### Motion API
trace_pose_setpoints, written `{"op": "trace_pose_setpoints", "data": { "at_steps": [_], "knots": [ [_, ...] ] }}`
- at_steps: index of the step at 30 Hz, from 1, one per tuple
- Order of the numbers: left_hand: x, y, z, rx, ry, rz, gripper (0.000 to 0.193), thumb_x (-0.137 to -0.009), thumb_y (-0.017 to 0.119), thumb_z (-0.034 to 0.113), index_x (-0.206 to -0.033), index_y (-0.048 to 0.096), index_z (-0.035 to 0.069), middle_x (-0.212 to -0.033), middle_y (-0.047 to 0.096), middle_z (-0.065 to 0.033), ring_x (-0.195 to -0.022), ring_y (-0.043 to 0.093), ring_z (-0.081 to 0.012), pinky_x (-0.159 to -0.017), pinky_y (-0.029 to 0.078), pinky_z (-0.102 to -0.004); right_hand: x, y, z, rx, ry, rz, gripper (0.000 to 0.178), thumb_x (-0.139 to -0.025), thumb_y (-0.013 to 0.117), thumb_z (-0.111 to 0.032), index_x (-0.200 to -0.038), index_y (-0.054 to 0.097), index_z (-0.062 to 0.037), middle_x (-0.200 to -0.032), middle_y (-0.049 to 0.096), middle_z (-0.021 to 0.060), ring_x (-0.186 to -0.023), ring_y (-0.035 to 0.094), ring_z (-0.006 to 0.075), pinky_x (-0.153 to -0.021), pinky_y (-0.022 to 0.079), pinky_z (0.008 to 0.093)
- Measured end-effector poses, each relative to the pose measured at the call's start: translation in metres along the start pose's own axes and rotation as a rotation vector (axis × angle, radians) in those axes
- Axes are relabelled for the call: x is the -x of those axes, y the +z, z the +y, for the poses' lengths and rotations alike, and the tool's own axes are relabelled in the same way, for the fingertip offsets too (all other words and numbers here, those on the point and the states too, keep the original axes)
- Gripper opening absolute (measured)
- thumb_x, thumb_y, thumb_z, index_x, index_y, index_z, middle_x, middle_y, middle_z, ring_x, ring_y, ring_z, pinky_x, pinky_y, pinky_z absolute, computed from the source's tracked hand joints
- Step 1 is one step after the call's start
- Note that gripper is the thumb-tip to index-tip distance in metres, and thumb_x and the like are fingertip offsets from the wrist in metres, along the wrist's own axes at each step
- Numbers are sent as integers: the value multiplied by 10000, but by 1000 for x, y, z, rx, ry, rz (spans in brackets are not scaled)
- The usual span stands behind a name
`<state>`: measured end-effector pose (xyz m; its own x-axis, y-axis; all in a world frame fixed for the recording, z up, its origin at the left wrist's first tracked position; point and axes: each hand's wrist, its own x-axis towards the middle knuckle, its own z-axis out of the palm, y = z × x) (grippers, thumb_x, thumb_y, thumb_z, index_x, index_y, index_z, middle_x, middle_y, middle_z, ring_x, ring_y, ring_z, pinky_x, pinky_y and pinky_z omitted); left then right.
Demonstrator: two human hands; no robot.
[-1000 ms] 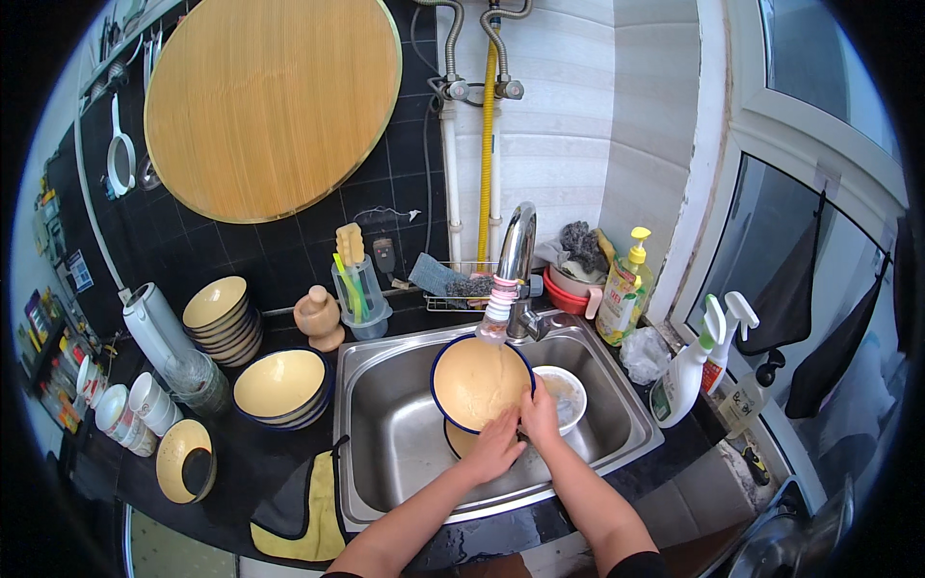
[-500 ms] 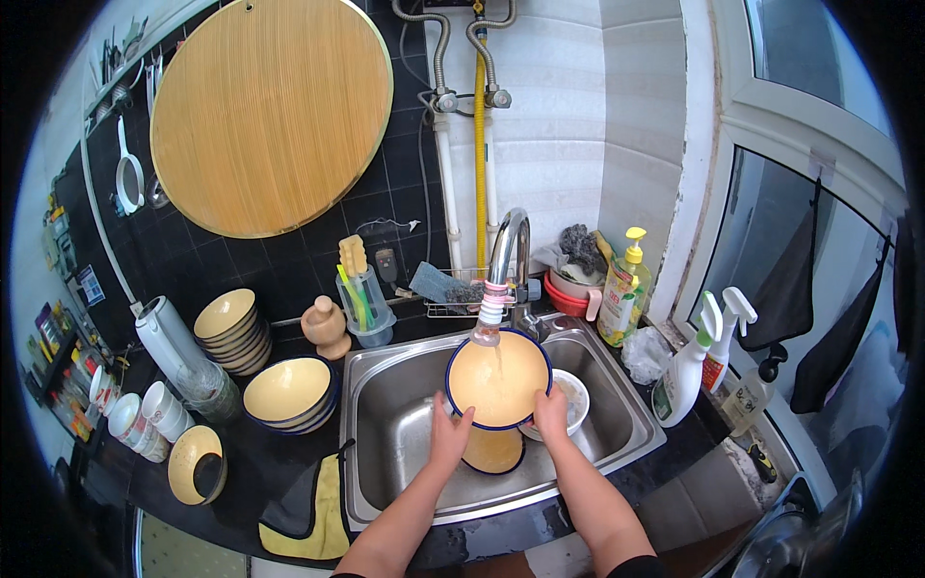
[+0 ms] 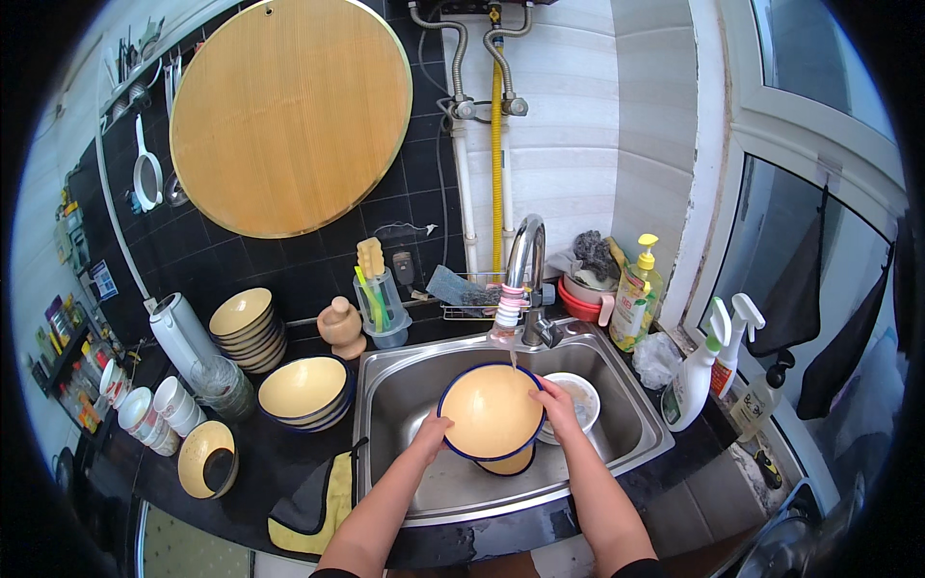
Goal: The person washes a metal strainer and several yellow bowls in a kitchen sink using a sponge and running water. They scrub the items, rinse them thoroughly, and place the clean dishes on the counter to the left of the sink.
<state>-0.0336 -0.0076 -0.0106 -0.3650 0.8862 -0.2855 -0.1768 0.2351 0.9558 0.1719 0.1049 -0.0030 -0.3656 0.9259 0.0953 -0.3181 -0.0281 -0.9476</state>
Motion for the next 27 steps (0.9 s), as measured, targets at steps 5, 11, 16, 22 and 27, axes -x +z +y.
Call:
{"op": "trace_pose_setpoints", "data": {
  "at_steps": [5,11,16,22,27],
  "knots": [
    [-25,-13,-12,193,-280,-328,376,-778,358,191,-1050,441,-55,-855,560,-222,-659,591,-306,-575,518,-408,-12,-25,16,-52,298,158,200,-775,543,-282,-842,608,-106,-643,563,-38,-505,519,75,-405,396,198],
    [-22,-9,-1,43,-343,-351,381,-753,343,214,-969,447,-81,-758,559,-229,-583,582,-302,-530,516,-384,-6,-23,4,-100,354,213,176,-773,564,-283,-759,573,-108,-586,514,-35,-451,480,74,-364,385,207],
    [-31,-24,5,39,-426,-303,406,-753,324,223,-969,444,-100,-698,567,-218,-530,575,-263,-483,506,-346,-5,-9,5,-67,440,176,188,-768,580,-290,-773,556,-104,-596,487,-35,-433,446,80,-367,399,225],
    [-19,13,58,-256,-190,-146,456,-807,291,283,-863,513,-112,-638,575,-235,-428,551,-239,-395,476,-315,-20,-43,34,40,583,111,190,-750,546,-275,-768,551,-86,-633,521,11,-442,476,105,-371,439,239],
    [10,8,76,-557,143,-39,382,-810,320,210,-848,496,-127,-561,542,-192,-421,555,-244,-399,480,-332,-5,-15,24,338,499,-60,231,-800,510,-270,-833,581,-53,-637,527,-2,-467,477,89,-376,428,226]
  ]
}}
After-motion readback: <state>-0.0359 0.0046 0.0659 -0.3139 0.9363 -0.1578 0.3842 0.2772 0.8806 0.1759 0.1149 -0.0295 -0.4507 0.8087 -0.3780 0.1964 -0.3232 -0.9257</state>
